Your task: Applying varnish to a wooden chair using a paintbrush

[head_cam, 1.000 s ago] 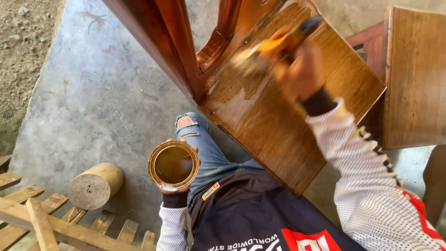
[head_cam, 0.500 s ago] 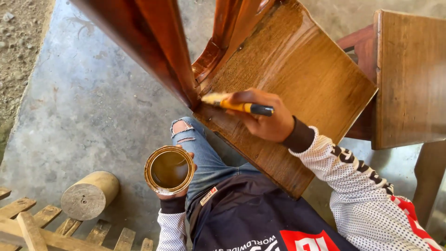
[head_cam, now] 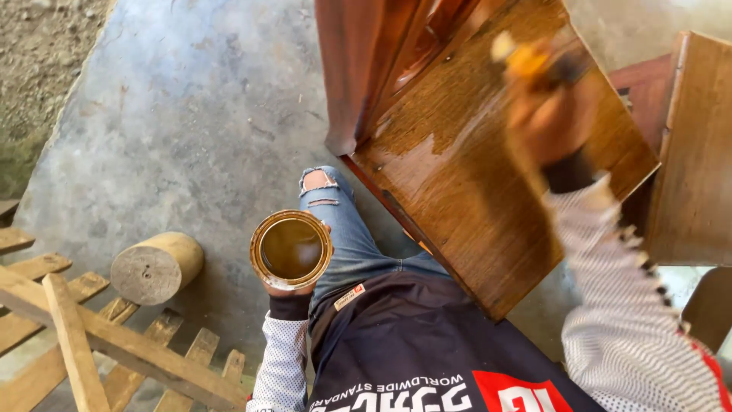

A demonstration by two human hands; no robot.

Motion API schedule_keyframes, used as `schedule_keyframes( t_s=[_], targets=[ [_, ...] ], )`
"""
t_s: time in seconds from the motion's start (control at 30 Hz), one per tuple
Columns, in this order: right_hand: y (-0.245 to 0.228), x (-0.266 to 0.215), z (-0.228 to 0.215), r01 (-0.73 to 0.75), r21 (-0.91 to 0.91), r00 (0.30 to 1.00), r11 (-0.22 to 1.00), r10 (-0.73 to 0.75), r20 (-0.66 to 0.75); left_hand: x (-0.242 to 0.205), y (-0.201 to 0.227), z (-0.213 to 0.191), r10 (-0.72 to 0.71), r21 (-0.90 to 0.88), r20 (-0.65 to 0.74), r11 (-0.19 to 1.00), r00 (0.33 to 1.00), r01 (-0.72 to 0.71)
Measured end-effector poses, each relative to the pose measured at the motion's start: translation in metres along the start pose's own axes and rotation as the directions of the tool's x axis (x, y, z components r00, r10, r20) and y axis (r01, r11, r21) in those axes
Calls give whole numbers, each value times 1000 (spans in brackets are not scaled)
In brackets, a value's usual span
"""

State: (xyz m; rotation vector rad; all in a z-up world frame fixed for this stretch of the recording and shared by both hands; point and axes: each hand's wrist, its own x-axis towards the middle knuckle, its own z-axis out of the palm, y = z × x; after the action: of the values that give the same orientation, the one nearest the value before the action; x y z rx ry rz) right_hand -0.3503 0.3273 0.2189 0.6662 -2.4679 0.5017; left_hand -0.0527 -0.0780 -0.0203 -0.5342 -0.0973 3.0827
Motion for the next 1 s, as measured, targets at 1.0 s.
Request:
schedule_keyframes(
  t_s=[1.0],
  targets=[
    [-27,-19,-38,-452,436,888,778,349,298,-9,-14,36,-59,-38,179,997,982,67]
  ],
)
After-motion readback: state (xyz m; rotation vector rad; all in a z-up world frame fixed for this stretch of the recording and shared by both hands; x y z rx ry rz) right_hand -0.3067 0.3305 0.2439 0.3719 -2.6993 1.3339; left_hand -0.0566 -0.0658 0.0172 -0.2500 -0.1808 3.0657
